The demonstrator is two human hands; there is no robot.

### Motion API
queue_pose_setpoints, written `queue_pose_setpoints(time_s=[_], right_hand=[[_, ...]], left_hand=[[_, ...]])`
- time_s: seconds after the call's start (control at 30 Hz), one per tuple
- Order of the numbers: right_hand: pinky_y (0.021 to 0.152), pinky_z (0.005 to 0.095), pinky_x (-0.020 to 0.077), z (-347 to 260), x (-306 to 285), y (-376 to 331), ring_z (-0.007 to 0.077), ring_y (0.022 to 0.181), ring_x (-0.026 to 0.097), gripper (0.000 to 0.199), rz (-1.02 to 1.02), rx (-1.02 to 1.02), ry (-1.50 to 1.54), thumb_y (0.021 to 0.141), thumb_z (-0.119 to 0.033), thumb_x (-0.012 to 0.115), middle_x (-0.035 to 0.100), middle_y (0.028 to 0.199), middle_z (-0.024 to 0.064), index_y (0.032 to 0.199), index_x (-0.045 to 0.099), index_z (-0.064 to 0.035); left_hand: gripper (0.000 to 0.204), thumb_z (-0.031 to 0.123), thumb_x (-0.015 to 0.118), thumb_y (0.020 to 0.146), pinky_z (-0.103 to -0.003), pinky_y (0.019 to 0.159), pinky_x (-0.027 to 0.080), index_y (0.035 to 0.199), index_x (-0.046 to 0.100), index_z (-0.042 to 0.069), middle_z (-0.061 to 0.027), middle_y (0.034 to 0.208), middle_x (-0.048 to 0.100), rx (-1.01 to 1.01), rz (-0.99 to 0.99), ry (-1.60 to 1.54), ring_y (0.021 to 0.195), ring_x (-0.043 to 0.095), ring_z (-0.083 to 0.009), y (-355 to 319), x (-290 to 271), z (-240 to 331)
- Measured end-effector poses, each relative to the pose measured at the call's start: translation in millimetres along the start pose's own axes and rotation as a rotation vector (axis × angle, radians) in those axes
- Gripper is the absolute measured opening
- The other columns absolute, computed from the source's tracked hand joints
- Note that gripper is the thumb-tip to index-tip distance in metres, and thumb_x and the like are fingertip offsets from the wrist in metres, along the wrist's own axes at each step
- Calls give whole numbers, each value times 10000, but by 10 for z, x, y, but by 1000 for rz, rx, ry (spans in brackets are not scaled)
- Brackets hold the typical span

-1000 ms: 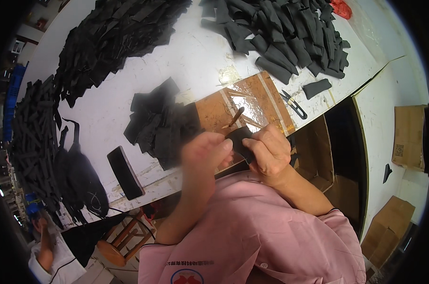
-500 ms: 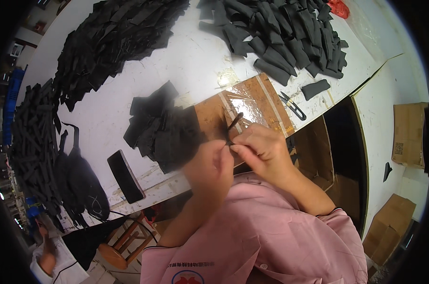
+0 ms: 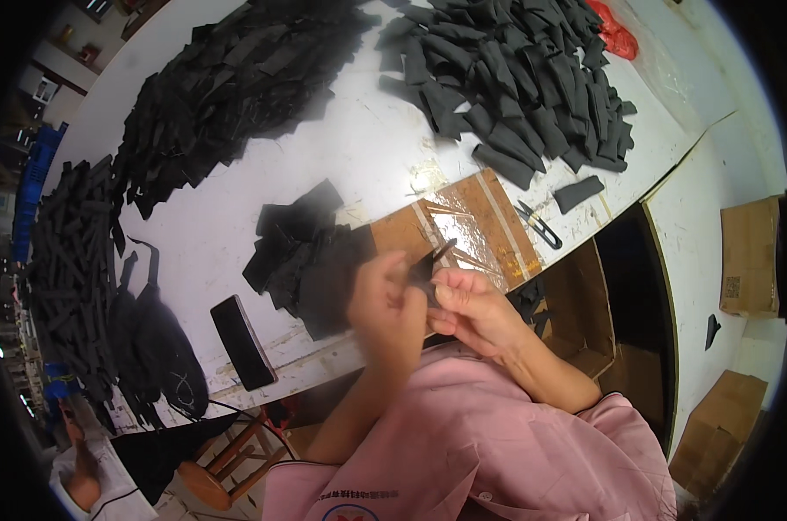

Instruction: The recorder is manually folding and sticking small black foam strips as part of a manufacturing task.

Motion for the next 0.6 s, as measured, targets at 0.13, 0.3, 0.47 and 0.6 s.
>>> queue_pose_setpoints(time_s=[0.13,0.3,0.47,0.6], right_hand=[[551,166,370,-151,-118,19,37,597,465,104,51,-140,-405,817,-169,578,525,667,-27,790,551,-72],[590,170,371,-174,-3,-58,34,624,463,97,22,-158,-395,816,-155,570,519,680,-31,756,550,-81],[612,182,369,-244,265,-155,62,675,459,82,-149,-276,-476,815,-88,539,499,817,-9,761,542,-27],[629,208,391,-309,179,-123,98,704,489,63,47,-266,-471,804,-51,530,514,839,23,753,538,-16]], left_hand=[[257,-140,488,666,-165,384,306,891,481,-18,-104,830,583,-39,-2,-64,482,432,-27,-40,-41,59],[287,-133,449,701,-166,343,256,965,445,-21,-129,831,587,-485,-294,-662,423,403,-40,-109,30,110],[414,-138,450,668,-164,347,219,1073,414,-58,-167,776,561,-681,-490,-1157,379,294,-21,-245,48,339],[462,-132,461,683,-159,363,229,1136,398,-66,-119,743,549,-608,-519,-998,398,315,-11,-194,90,317]])
Point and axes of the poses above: each hand's wrist, its own y-axis towards the middle knuckle, its own x-axis out of the palm, z = x × y, the point moved 6 cm from there along y, towards the middle knuckle
